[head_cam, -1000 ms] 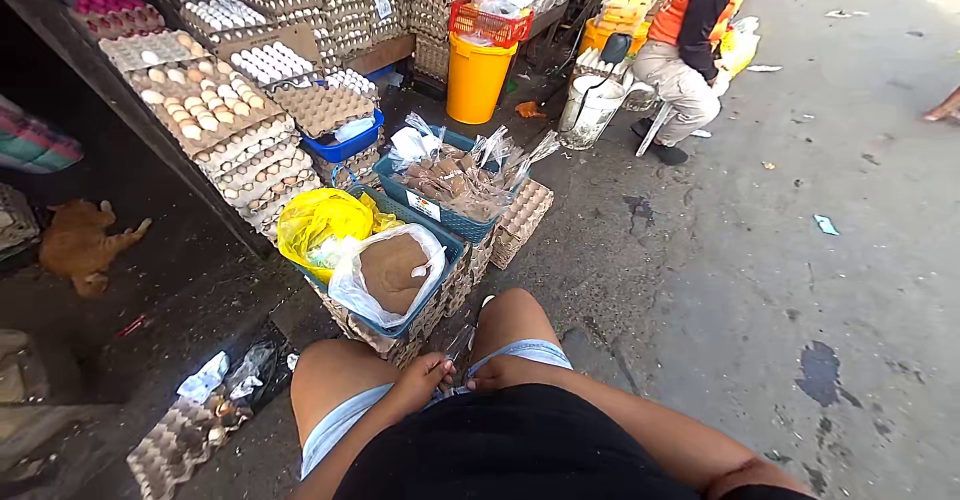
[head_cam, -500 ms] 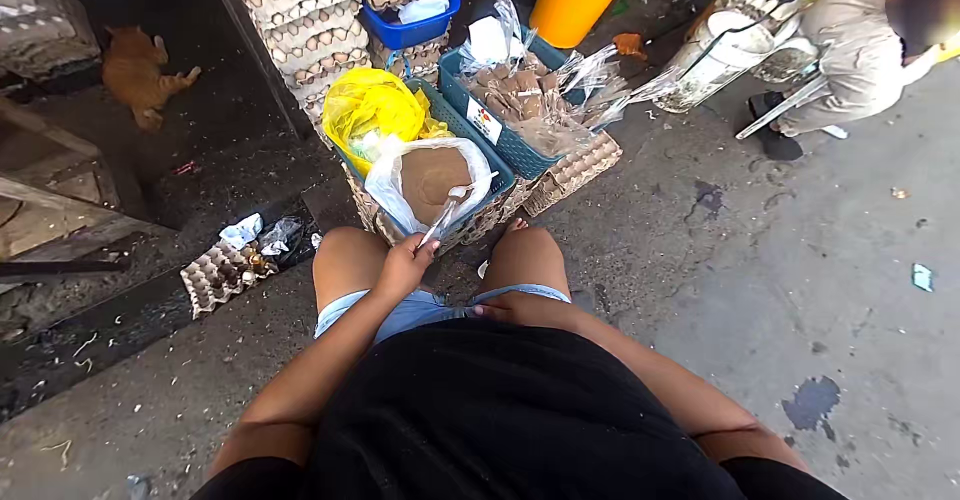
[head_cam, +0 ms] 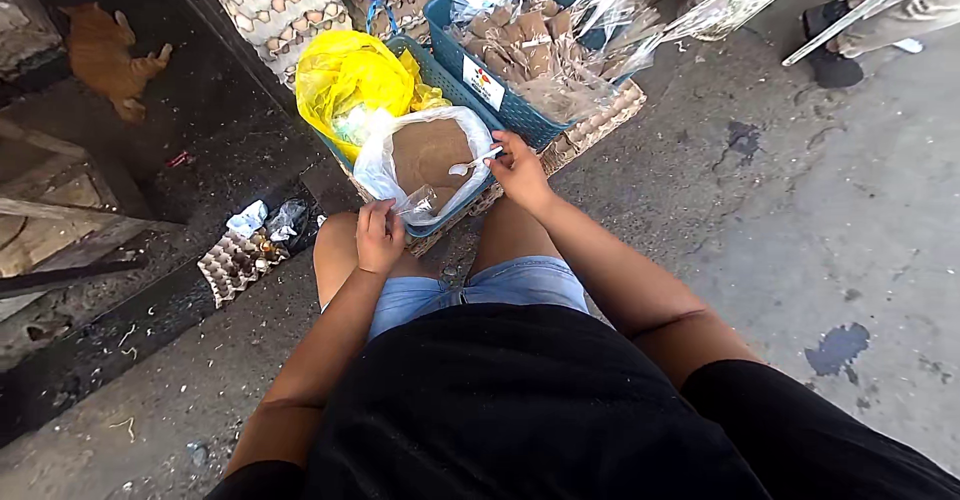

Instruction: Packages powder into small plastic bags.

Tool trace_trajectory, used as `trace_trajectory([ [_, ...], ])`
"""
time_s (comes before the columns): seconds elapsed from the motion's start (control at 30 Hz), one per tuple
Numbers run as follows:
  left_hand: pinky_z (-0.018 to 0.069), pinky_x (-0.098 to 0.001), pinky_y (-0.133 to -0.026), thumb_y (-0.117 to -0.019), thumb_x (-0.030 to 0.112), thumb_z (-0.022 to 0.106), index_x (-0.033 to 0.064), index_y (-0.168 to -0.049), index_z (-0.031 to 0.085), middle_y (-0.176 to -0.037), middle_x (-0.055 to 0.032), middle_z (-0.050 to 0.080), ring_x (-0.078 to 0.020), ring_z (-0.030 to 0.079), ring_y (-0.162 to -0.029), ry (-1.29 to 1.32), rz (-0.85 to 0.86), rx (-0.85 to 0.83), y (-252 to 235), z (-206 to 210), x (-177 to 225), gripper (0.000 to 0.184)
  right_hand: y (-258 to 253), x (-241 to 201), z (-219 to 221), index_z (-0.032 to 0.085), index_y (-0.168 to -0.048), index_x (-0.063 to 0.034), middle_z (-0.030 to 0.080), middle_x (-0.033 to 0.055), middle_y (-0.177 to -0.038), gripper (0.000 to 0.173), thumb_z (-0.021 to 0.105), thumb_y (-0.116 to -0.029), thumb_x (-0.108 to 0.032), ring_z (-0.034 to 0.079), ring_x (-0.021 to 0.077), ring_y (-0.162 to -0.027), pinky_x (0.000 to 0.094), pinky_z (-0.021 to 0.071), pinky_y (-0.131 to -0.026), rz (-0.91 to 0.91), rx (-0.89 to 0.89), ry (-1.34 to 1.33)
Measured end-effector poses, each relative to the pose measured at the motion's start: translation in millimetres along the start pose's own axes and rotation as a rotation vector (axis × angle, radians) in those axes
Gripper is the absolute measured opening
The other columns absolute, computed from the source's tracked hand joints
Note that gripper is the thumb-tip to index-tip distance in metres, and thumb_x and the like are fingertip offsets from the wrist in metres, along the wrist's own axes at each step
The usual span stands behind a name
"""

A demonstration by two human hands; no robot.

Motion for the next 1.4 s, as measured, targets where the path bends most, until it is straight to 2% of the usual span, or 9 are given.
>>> trace_trajectory([
  [0.1, 0.0523, -0.0357, -0.094, -0.0956, 0.017, 0.066, -0.0048, -0.118, 0.065, -0.116, -0.0237, 0.062, -0.0288, 0.063, -0.105, 0.009, -0.071, 0.044, -2, -4, -5, 0.032, -11, -5, 16, 0.057, -0.135, 0.0003, 0.069, 0.0157, -0.124, 0.032, 0.05, -0.1062, -0.012, 0.071, 0.0197, -0.099, 0.0372, 0.0578, -0.089, -0.023, -0.056, -0.094],
  [0.2, 0.051, -0.0419, -0.097, -0.0958, 0.018, 0.066, -0.0045, -0.12, 0.064, -0.114, -0.0246, 0.064, -0.0332, 0.063, -0.107, -0.002, -0.046, 0.03, -18, -7, -7, 0.033, -24, -12, 27, 0.055, -0.14, -0.0007, 0.071, 0.0141, -0.118, 0.035, 0.042, -0.1098, -0.013, 0.071, 0.0183, -0.095, 0.0358, 0.0572, -0.087, -0.093, -0.054, -0.057],
  [0.3, 0.0518, -0.0482, -0.095, -0.0968, 0.007, 0.059, -0.0078, -0.127, 0.06, -0.105, -0.0232, 0.069, -0.036, 0.067, -0.103, -0.01, -0.011, -0.025, -56, -2, -3, 0.033, -40, -15, 38, 0.049, -0.146, 0.0005, 0.07, 0.0158, -0.112, 0.039, 0.039, -0.1101, -0.011, 0.069, 0.0212, -0.086, 0.0374, 0.0571, -0.082, -0.145, -0.01, 0.026],
  [0.47, 0.0545, -0.046, -0.096, -0.098, 0.004, 0.058, -0.0076, -0.117, 0.066, -0.106, -0.0233, 0.07, -0.0356, 0.069, -0.103, 0.047, -0.035, -0.149, -92, 30, 18, 0.024, -35, -28, 58, 0.045, -0.148, -0.0011, 0.068, 0.021, -0.113, 0.041, 0.038, -0.1078, -0.007, 0.071, 0.0276, -0.086, 0.0452, 0.0589, -0.082, 0.079, -0.149, -0.03],
  [0.57, 0.0561, -0.0413, -0.093, -0.0987, 0.004, 0.058, -0.0082, -0.114, 0.067, -0.108, -0.024, 0.068, -0.0322, 0.069, -0.102, 0.08, -0.136, -0.195, -92, 33, 14, 0.021, -32, -29, 54, 0.045, -0.146, -0.001, 0.067, 0.0148, -0.113, 0.038, 0.033, -0.1121, -0.014, 0.07, 0.0185, -0.082, 0.0369, 0.0593, -0.077, 0.188, -0.099, -0.152],
  [0.67, 0.0561, -0.038, -0.09, -0.0981, 0.003, 0.058, -0.0081, -0.115, 0.065, -0.108, -0.0234, 0.068, -0.0278, 0.068, -0.098, 0.114, -0.236, -0.18, -93, 30, 9, 0.021, -27, -24, 60, 0.046, -0.144, -0.0006, 0.067, 0.0137, -0.113, 0.037, 0.033, -0.1121, -0.014, 0.069, 0.0172, -0.081, 0.0356, 0.0593, -0.075, 0.226, -0.1, -0.207],
  [0.97, 0.0565, -0.0358, -0.088, -0.0975, 0.007, 0.06, -0.008, -0.118, 0.064, -0.109, -0.0231, 0.067, -0.0263, 0.068, -0.097, 0.147, -0.264, -0.2, -91, 30, 9, 0.026, -36, -27, 17, 0.041, -0.145, -0.0004, 0.066, 0.0072, -0.097, 0.036, 0.034, -0.1122, -0.013, 0.062, 0.0085, -0.063, 0.0233, 0.0546, -0.059, 0.241, 0.213, -0.658],
  [1.23, 0.0563, -0.0368, -0.09, -0.0979, 0.006, 0.06, -0.0083, -0.118, 0.064, -0.109, -0.0231, 0.068, -0.0272, 0.068, -0.098, 0.142, -0.277, -0.212, -92, 31, 8, 0.025, -40, -65, -40, 0.04, -0.144, -0.0005, 0.066, 0.0055, -0.096, 0.034, 0.035, -0.1117, -0.011, 0.063, 0.0085, -0.062, 0.0229, 0.0555, -0.058, 0.051, 0.331, -0.733],
  [1.4, 0.0569, -0.0377, -0.088, -0.097, 0.005, 0.061, -0.0081, -0.117, 0.064, -0.108, -0.0235, 0.067, -0.0276, 0.069, -0.095, 0.137, -0.269, -0.226, -93, 31, 9, 0.024, -44, -82, -42, 0.039, -0.145, -0.0006, 0.064, 0.0062, -0.096, 0.035, 0.034, -0.1115, -0.01, 0.062, 0.0092, -0.062, 0.0229, 0.0545, -0.057, -0.009, 0.303, -0.69],
])
Point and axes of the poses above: each hand's wrist, its own y-axis away from the middle knuckle, its own z-axis out of the palm, x = y × z, the point moved 3 cm from there along -y, towards the middle knuckle
